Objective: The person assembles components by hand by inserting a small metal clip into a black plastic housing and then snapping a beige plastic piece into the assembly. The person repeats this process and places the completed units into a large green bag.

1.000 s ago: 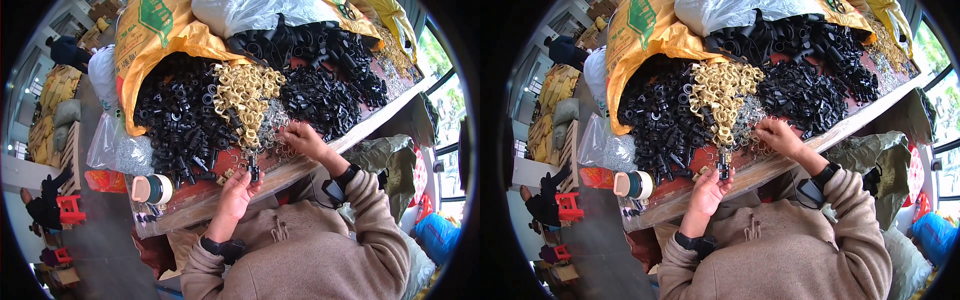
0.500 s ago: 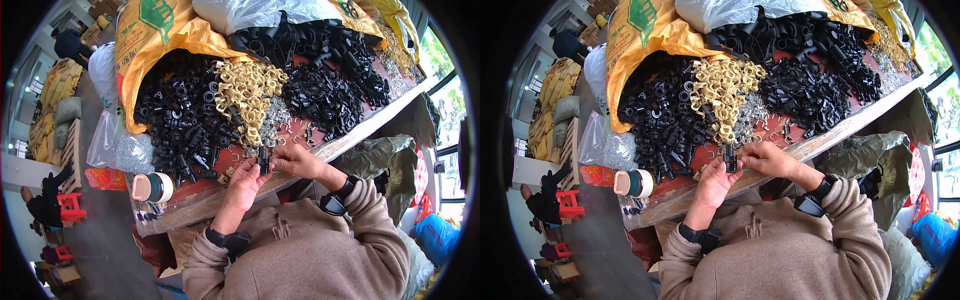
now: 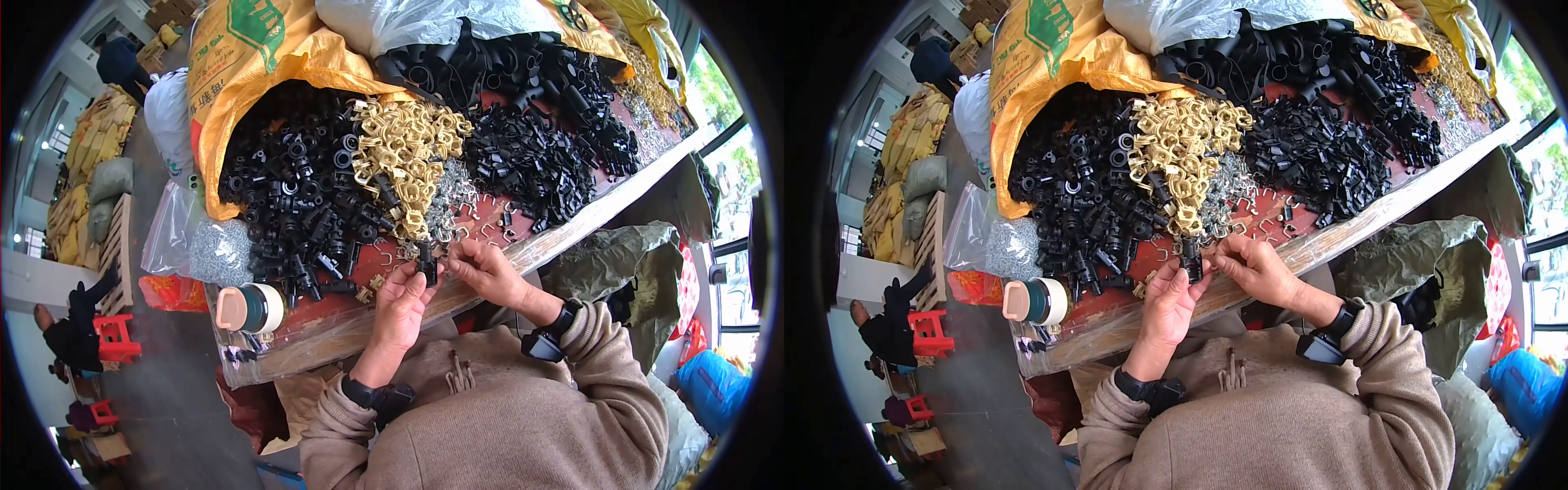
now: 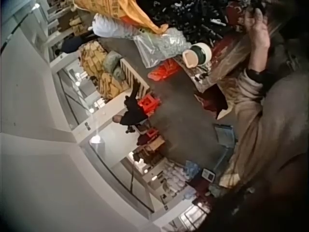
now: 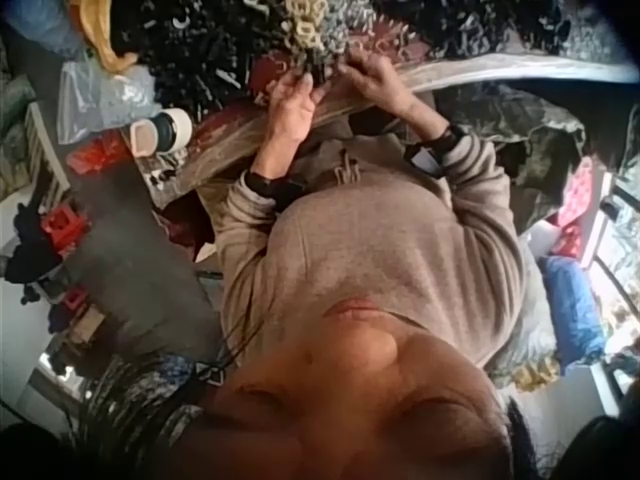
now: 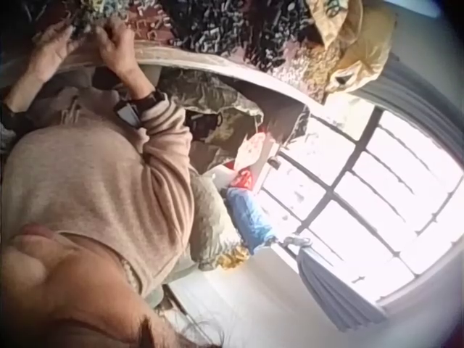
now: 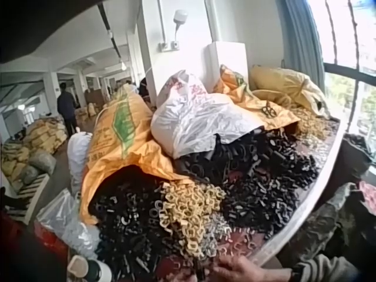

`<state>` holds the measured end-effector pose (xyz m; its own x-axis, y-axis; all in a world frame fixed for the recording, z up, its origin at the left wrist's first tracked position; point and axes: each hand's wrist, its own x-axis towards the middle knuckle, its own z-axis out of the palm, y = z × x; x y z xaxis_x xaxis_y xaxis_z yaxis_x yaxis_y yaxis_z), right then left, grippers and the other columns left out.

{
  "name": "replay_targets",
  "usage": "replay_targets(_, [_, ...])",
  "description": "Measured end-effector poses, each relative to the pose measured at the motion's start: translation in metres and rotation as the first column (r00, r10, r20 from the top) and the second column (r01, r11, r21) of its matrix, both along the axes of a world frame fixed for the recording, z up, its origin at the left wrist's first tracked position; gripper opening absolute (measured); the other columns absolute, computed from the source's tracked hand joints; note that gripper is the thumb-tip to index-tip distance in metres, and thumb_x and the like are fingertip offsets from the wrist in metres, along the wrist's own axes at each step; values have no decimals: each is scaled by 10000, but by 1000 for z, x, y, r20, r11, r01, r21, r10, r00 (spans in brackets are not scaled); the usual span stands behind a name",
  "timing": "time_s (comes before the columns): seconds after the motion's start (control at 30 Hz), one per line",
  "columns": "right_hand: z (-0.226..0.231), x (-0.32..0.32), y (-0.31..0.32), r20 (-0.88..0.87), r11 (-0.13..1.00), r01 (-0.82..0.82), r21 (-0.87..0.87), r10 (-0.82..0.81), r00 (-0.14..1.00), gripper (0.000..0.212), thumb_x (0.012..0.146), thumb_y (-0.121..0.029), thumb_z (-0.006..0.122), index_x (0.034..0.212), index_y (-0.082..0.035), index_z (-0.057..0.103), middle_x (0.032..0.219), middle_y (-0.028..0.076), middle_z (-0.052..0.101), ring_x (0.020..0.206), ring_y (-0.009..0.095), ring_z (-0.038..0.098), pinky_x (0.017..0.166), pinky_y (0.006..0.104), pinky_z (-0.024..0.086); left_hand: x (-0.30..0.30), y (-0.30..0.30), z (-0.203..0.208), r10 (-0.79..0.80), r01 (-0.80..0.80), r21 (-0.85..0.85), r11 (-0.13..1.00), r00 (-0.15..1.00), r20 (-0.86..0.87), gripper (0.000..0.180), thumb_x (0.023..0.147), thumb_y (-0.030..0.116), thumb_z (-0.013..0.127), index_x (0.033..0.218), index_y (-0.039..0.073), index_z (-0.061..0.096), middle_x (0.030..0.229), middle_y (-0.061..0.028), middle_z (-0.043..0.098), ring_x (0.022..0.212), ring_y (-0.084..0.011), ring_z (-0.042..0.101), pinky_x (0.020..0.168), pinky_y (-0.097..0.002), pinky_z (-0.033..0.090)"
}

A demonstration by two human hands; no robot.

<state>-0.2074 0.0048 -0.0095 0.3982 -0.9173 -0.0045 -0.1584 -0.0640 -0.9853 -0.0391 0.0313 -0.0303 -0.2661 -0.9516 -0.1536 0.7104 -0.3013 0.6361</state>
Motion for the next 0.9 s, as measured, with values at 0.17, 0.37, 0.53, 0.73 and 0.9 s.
replay_targets(0.17, [12, -1, 0, -2, 974, 53, -218, -55, 998, 76, 805, -75, 520, 811, -14, 476, 712, 58, 518, 641, 153, 515, 571, 268, 416, 3, 3, 5, -46, 58, 115, 992, 994, -103, 206, 845, 128, 489, 1027, 32, 486, 989, -85, 560, 902, -185, 560, 791, -313, 461])
replay_targets(0.37, [32, 3, 6, -269, 787, -160, -596, -8, 963, 118, 702, -21, 547, 797, -29, 477, 768, 87, 469, 681, 234, 499, 574, 316, 426, 2, 11, 14, -134, 148, 168, 975, 986, -94, 251, 847, 158, 491, 1059, 25, 481, 956, -81, 572, 847, -171, 581, 715, -245, 495])
replay_targets(0.53, [30, 1, 12, -387, 671, -253, -696, -55, 920, 192, 617, -36, 559, 790, -41, 476, 807, 95, 445, 701, 248, 478, 580, 322, 419, 3, 17, 9, -184, 196, 192, 962, 980, -80, 257, 835, 155, 512, 1056, 25, 502, 931, -68, 583, 816, -167, 592, 691, -217, 500])
replay_targets(0.73, [33, -1, 19, -420, 675, -258, -691, -84, 904, 152, 670, -21, 576, 797, -32, 494, 753, 80, 436, 671, 241, 479, 571, 319, 407, 1, 19, 12, -178, 177, 164, 970, 984, -7, 232, 812, 148, 548, 1009, 25, 543, 917, -64, 594, 804, -161, 595, 683, -217, 502])
replay_targets(0.9, [35, -1, 23, -487, 653, -319, -686, -86, 869, 151, 671, -23, 581, 793, -33, 493, 748, 75, 434, 665, 234, 474, 570, 318, 406, 0, 24, 11, -167, 163, 158, 974, 986, 11, 233, 802, 141, 562, 1003, 25, 550, 923, -60, 593, 794, -155, 596, 689, -223, 498])
